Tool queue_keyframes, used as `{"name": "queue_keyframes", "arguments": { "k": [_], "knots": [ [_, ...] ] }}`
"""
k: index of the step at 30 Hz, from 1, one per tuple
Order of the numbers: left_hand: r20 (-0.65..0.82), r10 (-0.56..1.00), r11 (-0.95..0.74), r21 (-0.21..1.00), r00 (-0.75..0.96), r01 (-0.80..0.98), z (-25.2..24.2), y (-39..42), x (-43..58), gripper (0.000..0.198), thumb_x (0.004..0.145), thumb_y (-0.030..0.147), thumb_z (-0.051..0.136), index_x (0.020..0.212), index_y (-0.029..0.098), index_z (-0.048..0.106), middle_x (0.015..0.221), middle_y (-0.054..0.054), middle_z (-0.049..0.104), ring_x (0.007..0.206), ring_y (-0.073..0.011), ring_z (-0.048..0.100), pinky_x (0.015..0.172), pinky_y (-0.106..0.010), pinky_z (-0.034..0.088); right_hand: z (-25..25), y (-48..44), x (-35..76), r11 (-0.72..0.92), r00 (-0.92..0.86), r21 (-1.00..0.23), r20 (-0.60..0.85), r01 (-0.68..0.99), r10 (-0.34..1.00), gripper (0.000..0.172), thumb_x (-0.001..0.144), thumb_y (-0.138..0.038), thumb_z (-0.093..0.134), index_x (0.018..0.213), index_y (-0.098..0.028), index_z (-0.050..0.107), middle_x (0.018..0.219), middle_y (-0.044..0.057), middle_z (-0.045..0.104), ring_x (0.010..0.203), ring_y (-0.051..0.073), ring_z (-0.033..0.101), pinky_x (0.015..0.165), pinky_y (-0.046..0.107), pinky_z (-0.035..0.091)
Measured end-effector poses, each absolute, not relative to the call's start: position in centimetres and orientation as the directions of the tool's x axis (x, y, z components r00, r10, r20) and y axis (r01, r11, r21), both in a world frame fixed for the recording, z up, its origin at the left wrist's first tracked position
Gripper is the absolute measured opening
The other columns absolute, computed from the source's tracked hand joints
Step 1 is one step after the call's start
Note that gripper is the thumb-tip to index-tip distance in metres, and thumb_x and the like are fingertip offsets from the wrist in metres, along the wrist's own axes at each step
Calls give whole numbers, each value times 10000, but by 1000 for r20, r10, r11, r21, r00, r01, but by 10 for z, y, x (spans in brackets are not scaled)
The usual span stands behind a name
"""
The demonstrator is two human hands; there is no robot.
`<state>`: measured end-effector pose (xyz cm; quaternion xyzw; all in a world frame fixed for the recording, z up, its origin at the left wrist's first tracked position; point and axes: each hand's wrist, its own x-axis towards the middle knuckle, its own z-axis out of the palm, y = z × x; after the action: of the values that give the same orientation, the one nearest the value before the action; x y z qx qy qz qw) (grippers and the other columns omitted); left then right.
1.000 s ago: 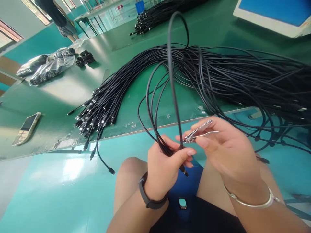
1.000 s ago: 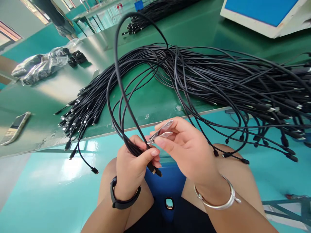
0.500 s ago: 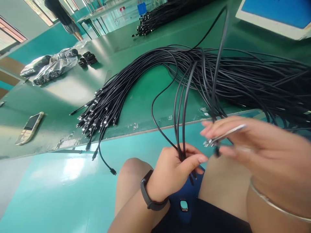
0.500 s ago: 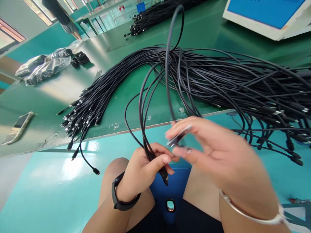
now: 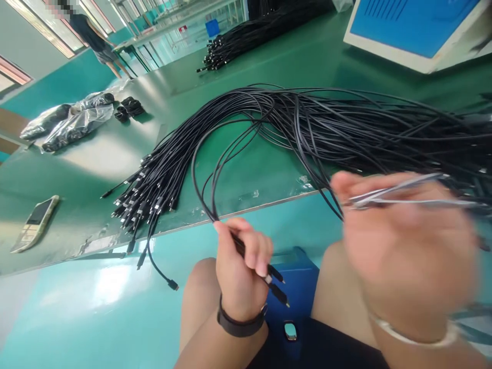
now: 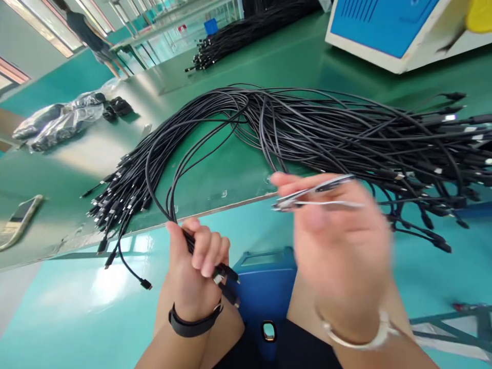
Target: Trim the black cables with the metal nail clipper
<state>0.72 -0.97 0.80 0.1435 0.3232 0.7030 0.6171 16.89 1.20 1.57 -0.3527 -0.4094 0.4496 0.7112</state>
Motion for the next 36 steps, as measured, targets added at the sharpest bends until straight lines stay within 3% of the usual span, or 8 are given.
{"name": "queue_keyframes", "arguments": {
  "k": [5,11,15,20,25,29,32,36],
  "knots": [
    [-496,829,-57,384,-257,-922,20,2,2,398,1028,389,340,796,166,575,555,58,504,476,-44,534,526,-158,462,-2,-15,96,258,118,-865,230,-429,966,165,885,-183,647,1020,-271,680,1001,3,689,1131,173,614,1040,353,458],
    [-430,878,119,624,-212,-772,12,-14,22,331,986,423,451,921,181,668,890,-21,683,861,-127,670,824,-245,521,-6,-20,94,420,129,-885,402,-199,907,259,852,-125,659,1065,-272,637,1022,-13,691,1102,163,609,1171,394,284],
    [-284,958,245,774,26,-585,6,-23,23,229,936,340,570,1085,209,686,1208,-59,669,1205,-228,568,992,-320,452,-3,-6,110,437,308,-891,384,-123,870,214,892,-134,622,1041,-284,652,982,-4,689,1067,174,624,1154,430,317],
    [-237,940,330,816,246,-474,6,-23,16,215,936,283,575,1103,207,688,1101,-68,720,1088,-229,632,959,-353,475,-2,4,119,407,416,-910,342,-76,842,138,887,-182,641,986,-276,663,988,18,682,1045,202,629,1086,452,414],
    [-199,972,230,919,128,-321,4,-22,8,189,931,330,582,975,201,714,926,-39,717,870,-176,636,803,-286,496,5,12,136,208,-1,-958,212,-199,977,74,871,-235,678,944,-246,687,995,31,693,1176,228,600,987,380,515],
    [-247,916,290,952,315,-98,15,-20,-3,186,894,331,618,807,192,706,810,-28,688,813,-189,637,772,-294,503,14,15,156,49,-457,-982,130,-184,880,137,806,-255,752,942,-253,730,1006,33,720,1199,275,602,1017,426,509],
    [-343,827,345,935,445,80,21,-19,-5,272,928,304,530,724,190,671,749,-33,676,779,-199,642,758,-310,503,17,10,161,-34,-491,-990,37,-135,871,165,813,-262,739,977,-261,726,1026,34,716,871,221,716,732,335,635],
    [-371,792,338,928,485,158,18,-18,-1,372,962,305,430,691,177,650,765,-63,703,790,-197,643,801,-321,500,19,7,160,-130,-466,-988,-78,-81,882,151,842,-308,705,986,-262,709,974,35,702,614,153,678,343,190,514]
  ]
}}
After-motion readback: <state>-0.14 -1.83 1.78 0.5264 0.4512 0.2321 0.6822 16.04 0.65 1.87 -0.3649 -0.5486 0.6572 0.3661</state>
